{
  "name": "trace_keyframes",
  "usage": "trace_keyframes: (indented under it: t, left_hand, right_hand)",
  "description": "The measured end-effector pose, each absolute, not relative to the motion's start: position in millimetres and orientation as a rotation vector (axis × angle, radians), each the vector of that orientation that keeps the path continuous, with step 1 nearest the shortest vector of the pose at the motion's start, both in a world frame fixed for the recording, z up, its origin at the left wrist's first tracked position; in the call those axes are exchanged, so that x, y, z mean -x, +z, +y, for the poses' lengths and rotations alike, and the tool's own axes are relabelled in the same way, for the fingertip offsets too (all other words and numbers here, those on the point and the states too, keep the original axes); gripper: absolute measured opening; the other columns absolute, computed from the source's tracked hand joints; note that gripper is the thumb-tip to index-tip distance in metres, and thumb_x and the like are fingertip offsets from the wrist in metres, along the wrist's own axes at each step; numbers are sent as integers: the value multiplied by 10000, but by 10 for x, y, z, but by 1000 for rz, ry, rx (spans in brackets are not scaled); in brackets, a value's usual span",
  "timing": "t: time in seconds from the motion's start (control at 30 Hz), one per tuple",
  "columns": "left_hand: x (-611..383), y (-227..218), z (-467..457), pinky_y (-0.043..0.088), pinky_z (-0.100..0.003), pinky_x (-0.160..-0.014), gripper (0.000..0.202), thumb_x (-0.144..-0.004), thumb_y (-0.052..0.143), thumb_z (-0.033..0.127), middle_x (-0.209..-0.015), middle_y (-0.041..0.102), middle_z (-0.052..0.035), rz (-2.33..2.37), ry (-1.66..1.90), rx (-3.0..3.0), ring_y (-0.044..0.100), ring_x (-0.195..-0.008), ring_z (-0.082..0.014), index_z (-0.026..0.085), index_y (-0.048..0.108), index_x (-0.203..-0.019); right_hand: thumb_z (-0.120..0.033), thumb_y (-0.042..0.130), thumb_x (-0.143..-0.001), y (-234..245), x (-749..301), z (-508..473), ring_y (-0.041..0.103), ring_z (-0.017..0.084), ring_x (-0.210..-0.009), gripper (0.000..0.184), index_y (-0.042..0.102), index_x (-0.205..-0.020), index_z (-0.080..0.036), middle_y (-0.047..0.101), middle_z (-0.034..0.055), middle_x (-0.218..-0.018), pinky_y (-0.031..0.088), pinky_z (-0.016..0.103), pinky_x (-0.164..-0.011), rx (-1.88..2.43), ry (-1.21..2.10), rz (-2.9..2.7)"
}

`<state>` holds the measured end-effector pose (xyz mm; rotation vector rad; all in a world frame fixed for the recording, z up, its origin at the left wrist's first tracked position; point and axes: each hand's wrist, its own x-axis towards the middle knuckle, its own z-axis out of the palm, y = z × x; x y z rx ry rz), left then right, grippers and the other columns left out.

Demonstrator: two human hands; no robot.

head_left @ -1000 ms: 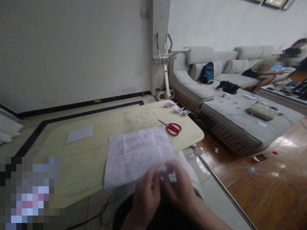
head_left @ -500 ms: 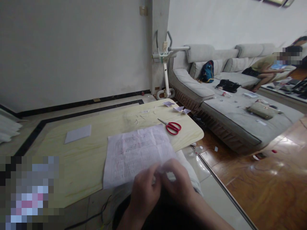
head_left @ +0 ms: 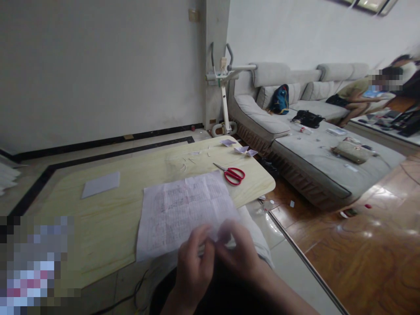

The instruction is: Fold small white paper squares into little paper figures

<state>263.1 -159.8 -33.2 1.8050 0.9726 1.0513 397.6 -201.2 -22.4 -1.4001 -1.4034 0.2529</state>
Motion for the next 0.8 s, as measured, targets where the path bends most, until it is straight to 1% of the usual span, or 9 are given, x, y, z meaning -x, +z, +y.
trace_keyframes:
  t: [0.1, 0.17, 0.27, 0.3, 0.4, 0.47, 0.6, 0.7, 0.8]
  left_hand:
    - [-2661, -239, -1642, 580, -312, -750, 199, -916, 514, 235, -969, 773, -60, 986, 1041, -1683, 737, -869, -229, 218, 658, -1052]
    - [-2666, -188, -1638, 570, -306, -733, 188, -914, 523, 255, -930, 769, -52, 983, 1021, -1631, 730, -831, -222, 218, 658, -1039]
    - [-2651, -132, -1578, 557, -293, -688, 206, -905, 528, 273, -855, 757, -39, 971, 936, -1564, 721, -795, -223, 208, 651, -1057]
    - [-2643, -116, -1549, 547, -284, -660, 196, -899, 532, 274, -808, 746, -32, 964, 881, -1580, 715, -766, -222, 205, 659, -1032]
    - [-2615, -78, -1478, 471, -256, -559, 134, -873, 564, 252, -644, 680, -2, 940, 706, -1792, 652, -609, -195, 213, 675, -807]
    - [-2607, -73, -1465, 408, -256, -521, 191, -861, 574, 233, -570, 623, 15, 925, 684, -1911, 586, -529, -174, 228, 635, -680]
    - [-2631, -115, -1513, 360, -257, -522, 277, -915, 512, 254, -554, 547, 28, 934, 771, -1858, 531, -524, -158, 231, 556, -643]
    - [-2657, -170, -1563, 356, -249, -529, 314, -949, 487, 286, -565, 517, 31, 918, 756, -1765, 511, -537, -146, 221, 509, -643]
    - [-2664, -223, -1595, 377, -250, -547, 306, -934, 513, 306, -574, 518, 30, 923, 802, -1670, 506, -553, -150, 221, 509, -640]
  right_hand:
    - [-82, 553, -761, -159, -3978, -2025, 486, 119, -512, 166, 491, -733, -233, 535, -48, -599, 397, 222, -489, 1324, 159, -1417]
    - [-72, 558, -764, -142, -3978, -2027, 487, 121, -514, 174, 501, -741, -234, 537, -47, -604, 398, 225, -492, 1301, 140, -1413]
    - [-78, 560, -761, -159, -3980, -2030, 490, 124, -530, 166, 499, -741, -231, 534, -43, -618, 404, 234, -510, 1320, 188, -1388]
    - [-80, 559, -755, -170, -3982, -2033, 489, 124, -538, 161, 498, -743, -229, 530, -44, -624, 404, 235, -516, 1339, 225, -1377]
    - [-80, 543, -742, -199, -3991, -2050, 480, 124, -567, 150, 508, -772, -222, 517, -45, -646, 407, 232, -534, 1389, 354, -1349]
    - [-80, 528, -749, -203, -3988, -2065, 482, 128, -595, 148, 514, -796, -219, 523, -41, -669, 418, 235, -558, 1393, 412, -1340]
    - [-101, 502, -784, -196, -3939, -2074, 506, 148, -668, 133, 521, -846, -217, 539, -20, -729, 453, 258, -623, 1376, 476, -1255]
    - [-116, 482, -783, -202, -3883, -2049, 504, 154, -666, 123, 516, -840, -219, 521, -21, -711, 453, 258, -602, 1383, 530, -1088]
    - [-131, 495, -763, -207, -3848, -2026, 489, 153, -641, 101, 520, -808, -218, 507, -27, -678, 437, 255, -573, 1385, 519, -1004]
